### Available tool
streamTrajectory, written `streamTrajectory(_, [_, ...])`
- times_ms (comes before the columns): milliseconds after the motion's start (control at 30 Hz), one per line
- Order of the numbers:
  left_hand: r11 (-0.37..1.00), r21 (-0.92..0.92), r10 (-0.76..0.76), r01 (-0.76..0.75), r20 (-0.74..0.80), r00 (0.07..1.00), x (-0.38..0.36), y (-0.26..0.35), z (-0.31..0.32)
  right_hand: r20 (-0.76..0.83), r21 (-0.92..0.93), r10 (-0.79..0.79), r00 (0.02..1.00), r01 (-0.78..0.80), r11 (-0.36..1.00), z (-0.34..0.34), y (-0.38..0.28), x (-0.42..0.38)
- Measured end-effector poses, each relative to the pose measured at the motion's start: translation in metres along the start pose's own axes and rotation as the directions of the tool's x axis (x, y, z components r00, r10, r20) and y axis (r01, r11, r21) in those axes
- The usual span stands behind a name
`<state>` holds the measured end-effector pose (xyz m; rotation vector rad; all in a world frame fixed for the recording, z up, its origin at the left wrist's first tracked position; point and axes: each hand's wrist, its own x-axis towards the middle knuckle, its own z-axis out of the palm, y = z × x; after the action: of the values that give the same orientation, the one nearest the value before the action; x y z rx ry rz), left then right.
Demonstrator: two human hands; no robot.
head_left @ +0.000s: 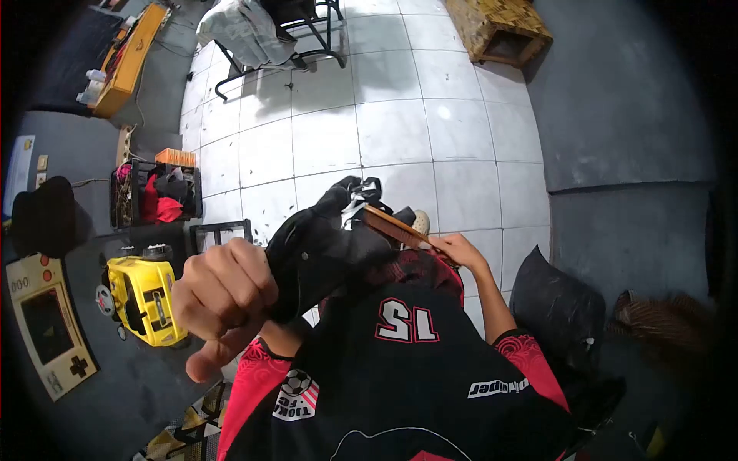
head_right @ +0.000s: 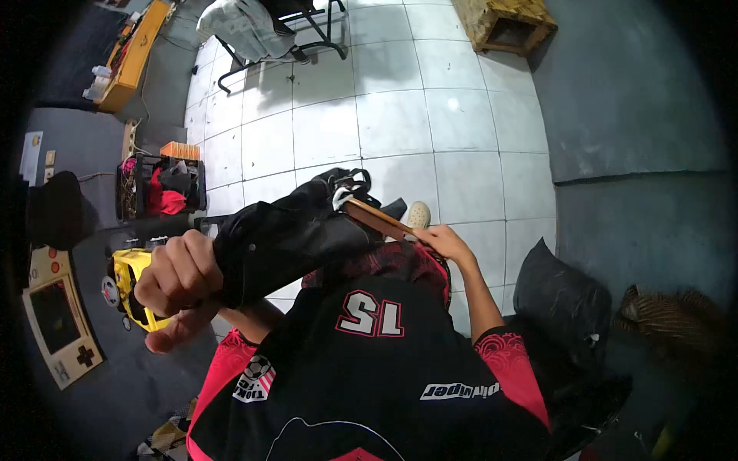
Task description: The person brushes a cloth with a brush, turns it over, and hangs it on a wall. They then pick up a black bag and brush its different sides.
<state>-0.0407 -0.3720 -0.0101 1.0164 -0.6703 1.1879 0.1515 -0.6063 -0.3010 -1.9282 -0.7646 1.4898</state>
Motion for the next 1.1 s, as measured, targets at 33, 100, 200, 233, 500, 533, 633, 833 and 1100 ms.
streamTrajectory(33, [0.999,0.001,-0.033,0.033,-0.009,0.999,0.0,0.002,-0.001,-0.051,-0.125,0.122,0.991,-0.128,0.984,-0.005,0.013,0.0])
streamTrajectory(100, [0.999,0.0,-0.036,0.036,-0.022,0.999,0.0,0.004,0.0,-0.273,-0.439,0.106,0.956,-0.222,0.871,-0.007,0.058,0.01])
streamTrajectory(200, [0.999,-0.004,-0.048,0.048,-0.004,0.999,0.002,0.003,-0.003,-0.454,-0.559,-0.066,0.888,-0.227,0.797,-0.02,0.069,0.016])
streamTrajectory(233, [0.998,-0.005,-0.063,0.063,0.001,0.998,0.001,0.004,-0.003,-0.487,-0.554,-0.121,0.865,-0.198,0.809,-0.022,0.058,0.011])
streamTrajectory(500, [0.997,0.041,-0.065,0.066,-0.025,0.998,0.003,-0.005,-0.001,0.174,0.568,-0.408,0.896,0.247,0.785,-0.019,-0.096,-0.037])
streamTrajectory(533, [0.997,0.052,-0.057,0.058,-0.03,0.998,0.005,-0.006,0.0,0.225,0.651,-0.5,0.836,0.253,0.716,-0.013,-0.097,-0.034])
streamTrajectory(633, [0.99,0.137,0.012,-0.005,-0.044,0.999,0.01,-0.003,0.0,0.206,0.381,-0.278,0.938,0.185,0.906,0.001,-0.064,-0.01])
streamTrajectory(833, [0.988,0.155,0.039,-0.016,-0.151,0.988,0.005,0.01,-0.01,-0.237,-0.631,0.154,0.959,-0.273,0.726,-0.002,0.038,0.034])
streamTrajectory(1100, [0.981,0.193,0.013,0.016,-0.148,0.989,0.004,0.002,-0.007,-0.319,-0.149,-0.106,0.942,0.061,0.987,-0.024,-0.038,0.019])
